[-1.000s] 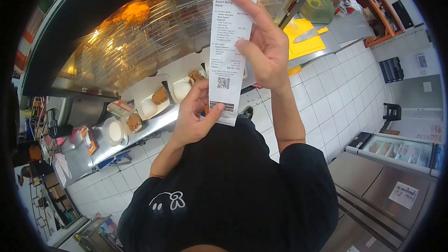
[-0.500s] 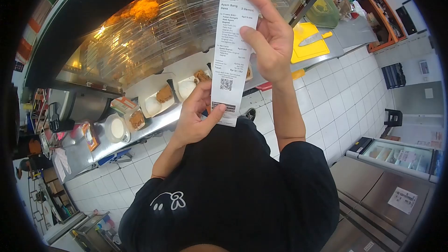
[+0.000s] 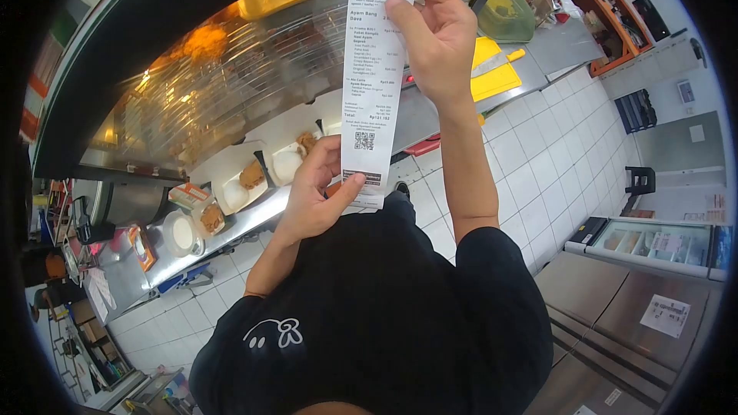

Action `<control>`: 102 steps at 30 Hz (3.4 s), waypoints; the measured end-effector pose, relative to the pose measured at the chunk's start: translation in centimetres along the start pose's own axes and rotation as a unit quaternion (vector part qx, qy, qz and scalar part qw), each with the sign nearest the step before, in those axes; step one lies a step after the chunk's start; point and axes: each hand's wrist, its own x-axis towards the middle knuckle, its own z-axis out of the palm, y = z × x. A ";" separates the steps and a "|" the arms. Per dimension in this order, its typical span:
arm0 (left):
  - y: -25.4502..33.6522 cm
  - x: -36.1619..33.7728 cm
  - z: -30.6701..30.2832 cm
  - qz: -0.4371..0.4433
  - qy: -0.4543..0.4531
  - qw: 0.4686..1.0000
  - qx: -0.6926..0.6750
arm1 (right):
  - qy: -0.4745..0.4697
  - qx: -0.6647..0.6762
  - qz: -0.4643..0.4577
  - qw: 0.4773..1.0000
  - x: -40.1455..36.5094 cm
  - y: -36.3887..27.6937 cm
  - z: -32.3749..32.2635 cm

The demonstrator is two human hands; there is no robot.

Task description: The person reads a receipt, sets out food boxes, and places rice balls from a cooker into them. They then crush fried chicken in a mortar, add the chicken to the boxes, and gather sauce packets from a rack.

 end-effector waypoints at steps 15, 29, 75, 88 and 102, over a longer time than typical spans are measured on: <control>-2.0 11.9 10.1 0.000 0.081 0.994 0.067 | -0.043 0.075 -0.019 0.996 9.3 1.9 -13.1; -2.1 16.3 15.4 0.019 0.193 0.962 0.192 | -0.083 0.107 -0.069 0.988 14.7 1.6 -15.5; 6.7 35.2 6.3 0.180 0.463 0.155 0.854 | -0.316 -0.293 0.484 0.761 -18.7 17.4 -73.5; 5.5 36.9 12.4 0.122 0.514 0.056 0.847 | -0.303 -0.289 0.413 0.809 -1.8 24.6 -84.7; -19.1 63.8 31.3 0.180 0.590 0.634 0.466 | 0.071 -0.065 0.378 0.921 13.7 26.3 -106.6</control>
